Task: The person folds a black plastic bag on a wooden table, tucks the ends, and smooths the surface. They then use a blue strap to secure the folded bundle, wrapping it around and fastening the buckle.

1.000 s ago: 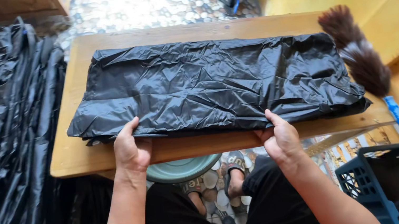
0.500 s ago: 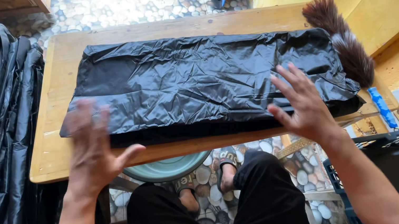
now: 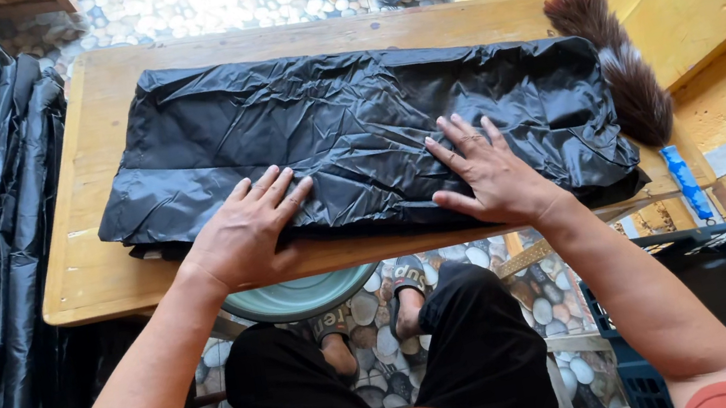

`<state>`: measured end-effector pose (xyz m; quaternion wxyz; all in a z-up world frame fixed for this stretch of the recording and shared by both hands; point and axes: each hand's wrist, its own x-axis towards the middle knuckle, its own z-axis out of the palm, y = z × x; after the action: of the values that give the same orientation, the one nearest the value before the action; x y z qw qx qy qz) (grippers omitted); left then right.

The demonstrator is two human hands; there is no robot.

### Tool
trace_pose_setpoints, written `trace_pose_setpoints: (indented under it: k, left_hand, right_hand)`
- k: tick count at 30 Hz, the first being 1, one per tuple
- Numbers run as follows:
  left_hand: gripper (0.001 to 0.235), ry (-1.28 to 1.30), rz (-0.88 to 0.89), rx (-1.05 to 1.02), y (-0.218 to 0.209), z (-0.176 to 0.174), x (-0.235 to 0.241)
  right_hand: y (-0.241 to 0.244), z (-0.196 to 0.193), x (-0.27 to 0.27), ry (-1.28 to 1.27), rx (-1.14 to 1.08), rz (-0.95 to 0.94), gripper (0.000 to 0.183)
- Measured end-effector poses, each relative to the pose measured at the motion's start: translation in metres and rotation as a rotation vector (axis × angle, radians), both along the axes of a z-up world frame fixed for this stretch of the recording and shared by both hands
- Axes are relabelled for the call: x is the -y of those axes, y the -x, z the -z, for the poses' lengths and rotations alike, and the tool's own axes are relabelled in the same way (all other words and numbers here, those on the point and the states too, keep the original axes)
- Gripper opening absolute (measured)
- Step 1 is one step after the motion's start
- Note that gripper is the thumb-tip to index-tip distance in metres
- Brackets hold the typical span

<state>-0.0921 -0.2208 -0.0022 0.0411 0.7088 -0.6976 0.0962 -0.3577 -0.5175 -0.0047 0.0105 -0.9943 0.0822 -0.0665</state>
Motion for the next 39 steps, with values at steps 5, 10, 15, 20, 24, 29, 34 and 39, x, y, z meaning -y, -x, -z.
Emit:
trace_pose_setpoints:
  k: [5,10,15,20,24,29,34,39]
  left_hand:
    - [0.068,-0.028,-0.030,-0.009,0.000,0.010,0.006]
    - [0.061,-0.106,-0.034,-0.130,-0.012,0.000,0.012]
    - [0.083,-0.144,0.006,-0.101,0.000,-0.032,-0.005]
    - [0.100,-0.131,-0.055,0.035,-0.018,0.003,-0.019]
    - [0.089,-0.086,-0.163,0.048,-0.028,0.016,-0.023]
    - [0.060,-0.110,-0.183,-0.271,-0.041,0.000,-0.021]
    - [0.049,-0.376,-0.392,-0.432,-0.062,-0.022,-0.006]
    - [0.045,-0.450,-0.448,-0.569,-0.056,-0.051,-0.001]
  right_hand:
    - [0.001,-0.010,-0.022,0.033,0.062,-0.164,0.107]
    - [0.003,-0.003,-0.024,0.165,-0.031,-0.128,0.100]
    - [0.005,-0.004,-0.008,-0.146,-0.078,-0.109,0.083]
    - [0.003,-0.040,-0.008,-0.334,-0.131,-0.083,0.083]
    - [0.000,-0.072,-0.011,-0.498,-0.194,-0.027,0.076]
    - [0.006,-0.070,-0.004,-0.406,-0.247,-0.029,0.074]
    - [0.050,-0.064,0.029,-0.124,-0.309,0.010,0.095]
    - [0.106,-0.036,0.081,-0.024,-0.232,0.128,0.074]
